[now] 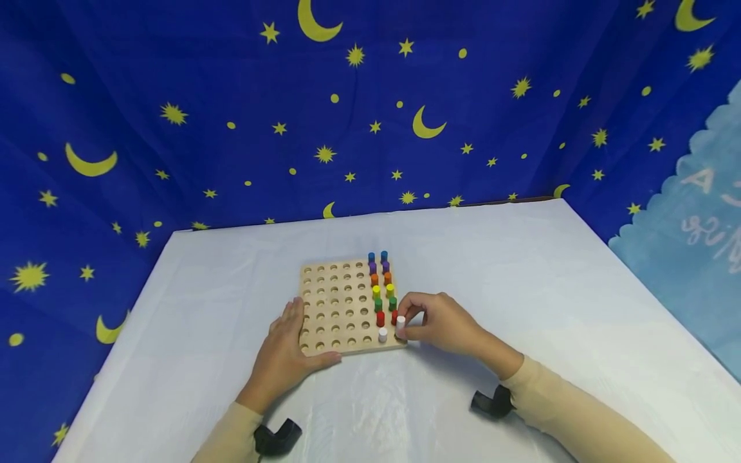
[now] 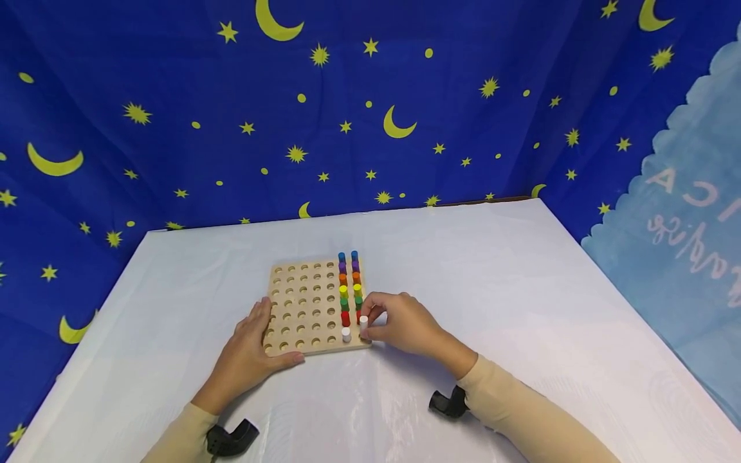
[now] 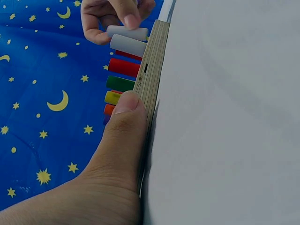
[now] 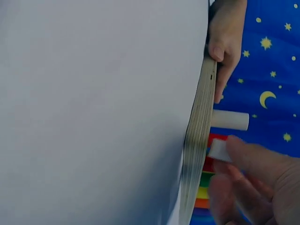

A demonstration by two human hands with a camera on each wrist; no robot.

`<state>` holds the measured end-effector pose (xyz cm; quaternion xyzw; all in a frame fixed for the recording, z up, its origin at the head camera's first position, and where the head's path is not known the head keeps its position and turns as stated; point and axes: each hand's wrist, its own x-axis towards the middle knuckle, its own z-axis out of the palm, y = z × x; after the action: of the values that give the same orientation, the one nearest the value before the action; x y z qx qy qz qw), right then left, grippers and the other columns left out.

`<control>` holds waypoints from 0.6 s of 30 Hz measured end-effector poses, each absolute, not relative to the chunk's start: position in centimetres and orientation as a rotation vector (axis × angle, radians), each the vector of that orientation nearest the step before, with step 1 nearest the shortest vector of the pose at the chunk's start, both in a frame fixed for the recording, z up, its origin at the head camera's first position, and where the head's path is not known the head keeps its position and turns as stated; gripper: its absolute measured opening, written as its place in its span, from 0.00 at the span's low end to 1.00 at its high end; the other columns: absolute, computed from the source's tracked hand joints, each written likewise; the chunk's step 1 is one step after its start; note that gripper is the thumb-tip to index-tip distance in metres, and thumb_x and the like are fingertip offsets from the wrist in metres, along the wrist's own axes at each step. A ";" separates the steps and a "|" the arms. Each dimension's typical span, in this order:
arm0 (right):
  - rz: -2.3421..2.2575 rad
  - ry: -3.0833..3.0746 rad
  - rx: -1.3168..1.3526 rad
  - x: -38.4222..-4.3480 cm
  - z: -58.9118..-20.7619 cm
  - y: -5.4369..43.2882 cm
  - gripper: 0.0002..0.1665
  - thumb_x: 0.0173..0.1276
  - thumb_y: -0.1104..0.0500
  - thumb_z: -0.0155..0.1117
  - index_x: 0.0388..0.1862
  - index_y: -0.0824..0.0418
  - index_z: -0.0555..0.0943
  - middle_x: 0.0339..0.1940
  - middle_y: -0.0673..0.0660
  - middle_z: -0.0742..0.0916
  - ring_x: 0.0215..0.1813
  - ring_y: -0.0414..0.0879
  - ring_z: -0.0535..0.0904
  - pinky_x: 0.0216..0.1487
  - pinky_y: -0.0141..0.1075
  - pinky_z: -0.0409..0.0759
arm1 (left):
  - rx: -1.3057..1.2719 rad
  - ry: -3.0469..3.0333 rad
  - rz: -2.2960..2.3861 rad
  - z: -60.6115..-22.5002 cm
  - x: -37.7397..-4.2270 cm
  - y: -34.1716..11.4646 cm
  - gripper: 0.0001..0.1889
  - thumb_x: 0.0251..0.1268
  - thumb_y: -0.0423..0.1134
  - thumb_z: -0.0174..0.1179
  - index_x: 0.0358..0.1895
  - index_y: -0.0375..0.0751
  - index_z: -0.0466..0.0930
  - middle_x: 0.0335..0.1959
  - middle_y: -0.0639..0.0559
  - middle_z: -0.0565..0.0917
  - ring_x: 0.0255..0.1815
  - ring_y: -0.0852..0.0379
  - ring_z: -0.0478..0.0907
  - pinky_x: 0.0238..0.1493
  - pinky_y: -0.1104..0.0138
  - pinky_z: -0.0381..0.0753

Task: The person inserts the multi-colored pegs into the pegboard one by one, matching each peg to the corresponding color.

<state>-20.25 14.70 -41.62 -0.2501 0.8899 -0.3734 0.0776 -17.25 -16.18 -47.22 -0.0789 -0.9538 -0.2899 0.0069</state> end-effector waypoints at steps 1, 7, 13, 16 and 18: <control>-1.089 2.682 -0.751 -20.2 -41.6 14.6 0.13 0.57 0.55 0.78 0.36 0.45 0.80 0.32 0.38 0.89 0.25 0.38 0.76 0.26 0.29 0.74 | -0.247 -2.982 -0.908 -47.2 -17.3 -16.2 0.74 0.38 0.78 0.67 0.79 0.29 0.43 0.80 0.33 0.50 0.81 0.35 0.48 0.78 0.41 0.54; -0.948 2.762 -0.798 -19.8 -41.5 14.1 0.13 0.57 0.55 0.78 0.36 0.44 0.81 0.32 0.36 0.88 0.29 0.34 0.79 0.36 0.32 0.73 | -0.252 -2.973 -0.908 -47.3 -17.3 -16.2 0.74 0.38 0.78 0.67 0.79 0.29 0.43 0.80 0.33 0.50 0.81 0.35 0.49 0.77 0.41 0.54; -0.896 2.789 -0.831 -19.6 -41.4 13.9 0.13 0.57 0.56 0.78 0.36 0.45 0.82 0.33 0.36 0.88 0.34 0.33 0.82 0.44 0.37 0.72 | -0.255 -2.976 -0.913 -47.4 -17.3 -16.2 0.74 0.37 0.78 0.67 0.79 0.30 0.43 0.80 0.34 0.50 0.81 0.36 0.48 0.78 0.41 0.54; -0.854 2.810 -0.877 -19.6 -41.7 13.8 0.11 0.58 0.56 0.77 0.37 0.46 0.82 0.34 0.38 0.89 0.37 0.34 0.83 0.42 0.34 0.75 | -0.252 -2.976 -0.915 -47.4 -17.3 -16.2 0.74 0.37 0.78 0.67 0.79 0.30 0.43 0.80 0.34 0.50 0.81 0.36 0.48 0.78 0.41 0.54; -0.819 2.825 -0.904 -19.6 -41.8 13.8 0.10 0.58 0.56 0.76 0.36 0.47 0.83 0.34 0.39 0.89 0.38 0.34 0.84 0.39 0.31 0.76 | -0.249 -2.977 -0.913 -47.3 -17.2 -16.2 0.74 0.37 0.78 0.67 0.79 0.30 0.43 0.80 0.34 0.50 0.81 0.36 0.48 0.77 0.41 0.54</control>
<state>-19.55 13.75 -41.84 -0.2936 0.9176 -0.2660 0.0321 -17.25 -16.25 -47.34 -0.0797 -0.9530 -0.2923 0.0088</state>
